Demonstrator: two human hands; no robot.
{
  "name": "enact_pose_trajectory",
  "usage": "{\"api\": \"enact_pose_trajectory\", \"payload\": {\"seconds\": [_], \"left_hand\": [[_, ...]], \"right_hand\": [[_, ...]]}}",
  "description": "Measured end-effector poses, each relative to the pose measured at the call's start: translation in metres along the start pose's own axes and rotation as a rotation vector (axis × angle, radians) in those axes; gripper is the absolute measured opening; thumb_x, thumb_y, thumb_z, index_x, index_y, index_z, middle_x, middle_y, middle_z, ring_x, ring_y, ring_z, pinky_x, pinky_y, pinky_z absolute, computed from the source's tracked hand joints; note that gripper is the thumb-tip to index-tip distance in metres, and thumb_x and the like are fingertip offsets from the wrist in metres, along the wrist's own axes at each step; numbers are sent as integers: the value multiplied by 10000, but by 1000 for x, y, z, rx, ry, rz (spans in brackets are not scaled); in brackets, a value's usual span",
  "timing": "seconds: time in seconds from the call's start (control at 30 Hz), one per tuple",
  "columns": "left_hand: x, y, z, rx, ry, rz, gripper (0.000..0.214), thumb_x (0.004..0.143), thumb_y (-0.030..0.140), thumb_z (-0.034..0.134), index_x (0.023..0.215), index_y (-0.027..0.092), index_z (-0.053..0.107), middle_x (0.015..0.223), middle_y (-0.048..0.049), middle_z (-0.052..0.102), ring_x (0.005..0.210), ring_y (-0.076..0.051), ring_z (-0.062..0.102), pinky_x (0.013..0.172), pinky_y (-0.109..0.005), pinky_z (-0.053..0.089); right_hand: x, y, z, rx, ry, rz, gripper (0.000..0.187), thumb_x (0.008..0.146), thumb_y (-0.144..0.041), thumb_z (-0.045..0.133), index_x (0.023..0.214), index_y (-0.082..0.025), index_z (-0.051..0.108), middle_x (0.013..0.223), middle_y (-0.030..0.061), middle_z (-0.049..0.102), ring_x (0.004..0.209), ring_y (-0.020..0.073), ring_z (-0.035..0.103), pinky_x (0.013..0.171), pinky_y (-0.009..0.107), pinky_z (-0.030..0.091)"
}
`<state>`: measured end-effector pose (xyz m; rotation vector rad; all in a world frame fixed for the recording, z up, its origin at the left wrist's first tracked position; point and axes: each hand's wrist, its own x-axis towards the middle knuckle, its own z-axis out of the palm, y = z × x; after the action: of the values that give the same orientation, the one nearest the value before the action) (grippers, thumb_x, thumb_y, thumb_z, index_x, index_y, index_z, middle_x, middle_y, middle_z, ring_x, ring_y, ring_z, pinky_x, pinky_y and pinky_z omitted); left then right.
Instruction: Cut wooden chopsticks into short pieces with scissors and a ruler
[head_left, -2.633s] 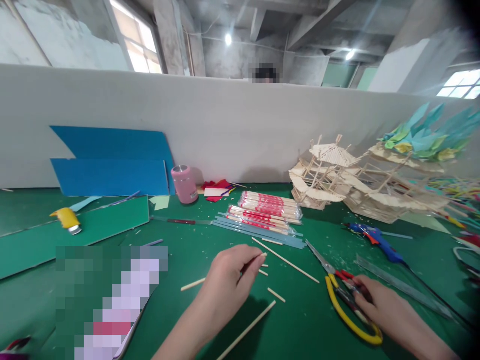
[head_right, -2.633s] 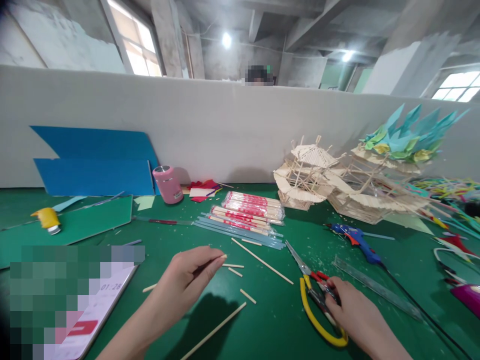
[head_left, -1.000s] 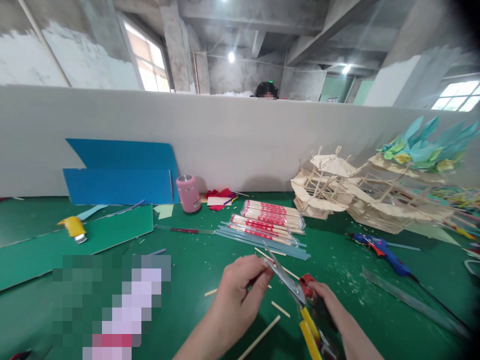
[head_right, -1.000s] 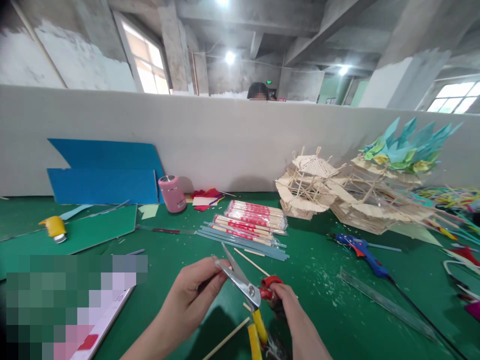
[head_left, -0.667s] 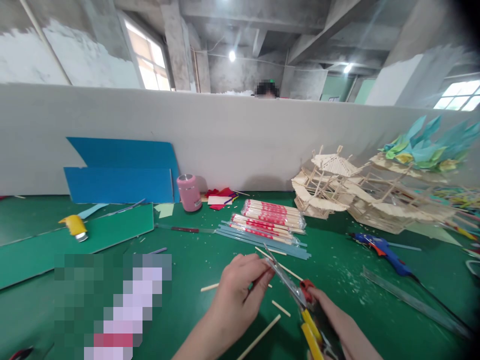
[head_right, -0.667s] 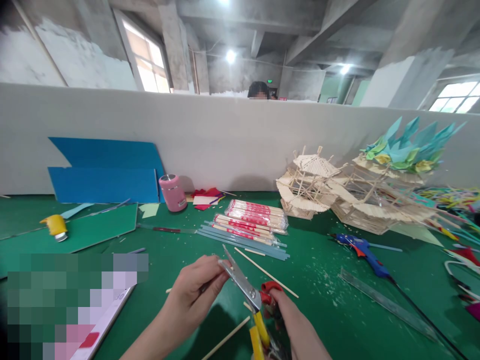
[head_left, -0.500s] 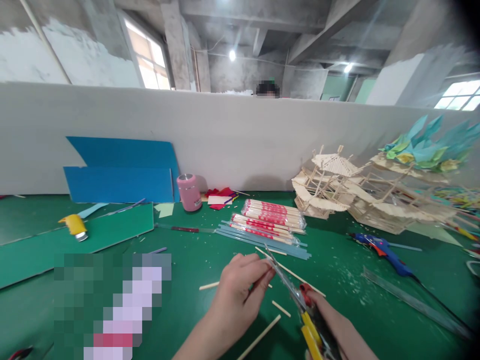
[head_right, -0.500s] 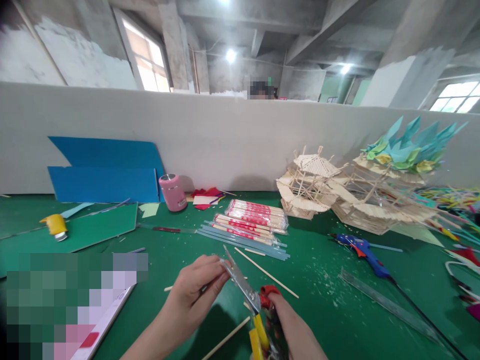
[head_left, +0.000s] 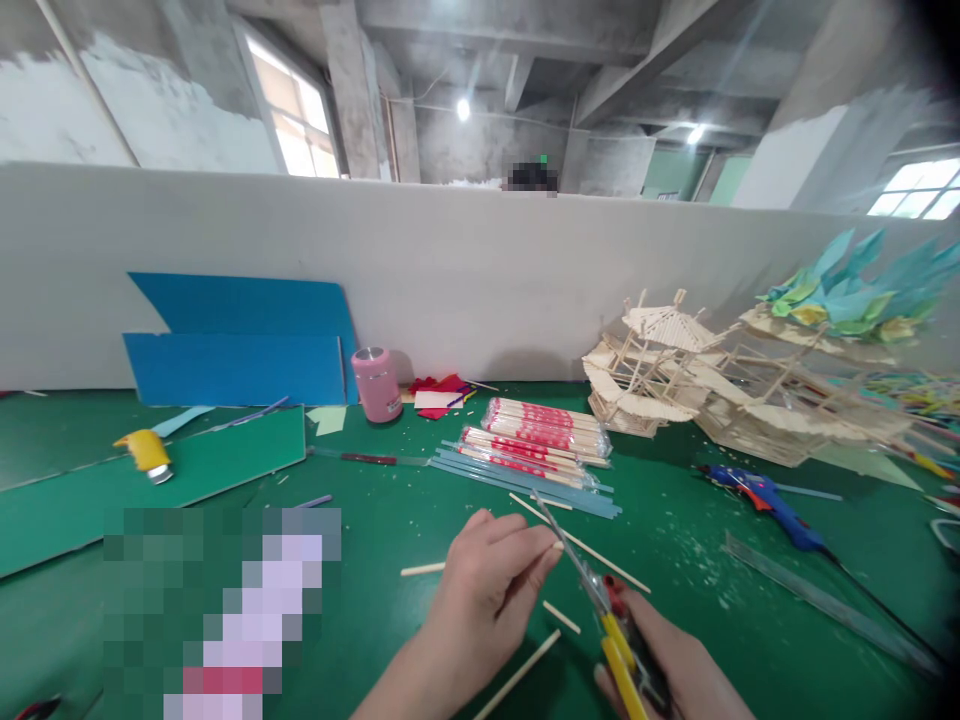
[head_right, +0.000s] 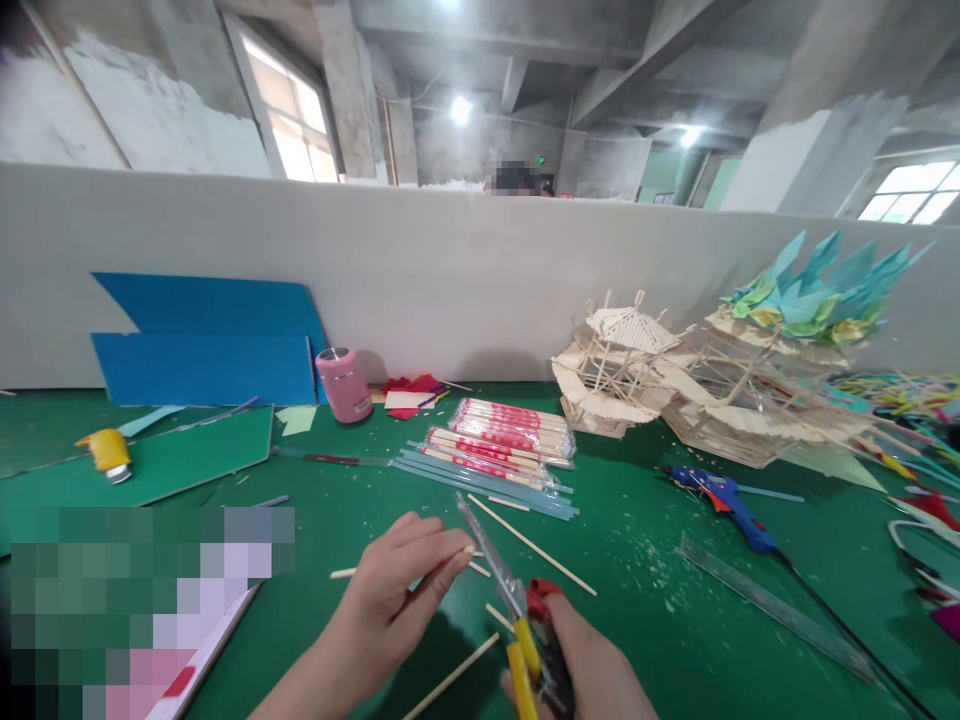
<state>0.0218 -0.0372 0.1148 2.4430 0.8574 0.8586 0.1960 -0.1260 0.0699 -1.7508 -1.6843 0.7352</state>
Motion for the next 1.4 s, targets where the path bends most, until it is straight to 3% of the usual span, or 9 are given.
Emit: {"api": "enact_pose_trajectory", "payload": {"seconds": [0.17,0.3,0.4,0.63,0.83,1.03,1.13,1.23,1.4], "left_hand": [[0,0,2,-51,-1,-57,213,850,217,367,777,185,564,620,8,526,601,-116,469,653,-266,329],[1,-4,4,-84,-19,-70,219,854,220,355,804,183,565,630,2,528,603,-120,451,594,-249,330],[3,-9,5,-99,-42,-125,233,857,210,335,831,171,564,646,-6,529,605,-123,446,574,-241,339],[5,-23,21,45,-253,-228,289,849,182,315,659,162,533,651,-8,491,642,-126,462,563,-215,346],[-4,-32,48,158,-380,-273,272,820,175,354,640,160,558,684,-31,523,645,-138,504,561,-225,350],[-16,-43,62,266,-394,-293,255,801,150,361,687,163,589,727,-62,568,736,-202,519,604,-289,350],[-20,-47,64,293,-385,-284,252,809,155,352,746,169,596,770,-69,574,777,-211,511,638,-307,354],[-23,-50,65,305,-379,-264,247,817,164,351,772,172,594,791,-69,569,778,-200,501,655,-302,356],[-26,-55,67,302,-371,-226,242,827,187,354,804,191,595,803,-58,560,773,-184,491,650,-282,358]], "right_hand": [[5,40,-15,-143,159,69,349,741,-397,471,1006,-171,451,836,78,649,704,190,617,637,225,478],[4,75,-36,-393,215,324,328,720,-461,450,922,-205,482,783,60,652,686,220,626,579,262,482],[-2,94,-49,-493,200,438,366,705,-493,438,918,-201,502,852,76,650,762,250,622,636,310,480],[-19,127,-64,-624,198,379,533,692,-562,438,986,-131,545,981,136,625,882,280,590,743,361,466],[-11,130,-58,-768,224,149,504,752,-529,404,1055,-141,515,1037,126,581,903,265,567,785,375,433],[-10,135,-60,-749,197,224,446,736,-562,412,880,-161,544,833,102,613,711,244,603,688,353,451],[-9,122,-61,-795,266,183,414,729,-550,425,833,-168,545,848,105,594,745,259,584,702,378,439],[4,97,-48,-750,312,66,309,781,-426,412,920,-171,519,895,91,590,812,233,566,704,343,445],[43,60,-12,-744,28,-149,228,814,-193,377,1006,-183,500,971,73,586,895,190,537,751,300,420]]}}
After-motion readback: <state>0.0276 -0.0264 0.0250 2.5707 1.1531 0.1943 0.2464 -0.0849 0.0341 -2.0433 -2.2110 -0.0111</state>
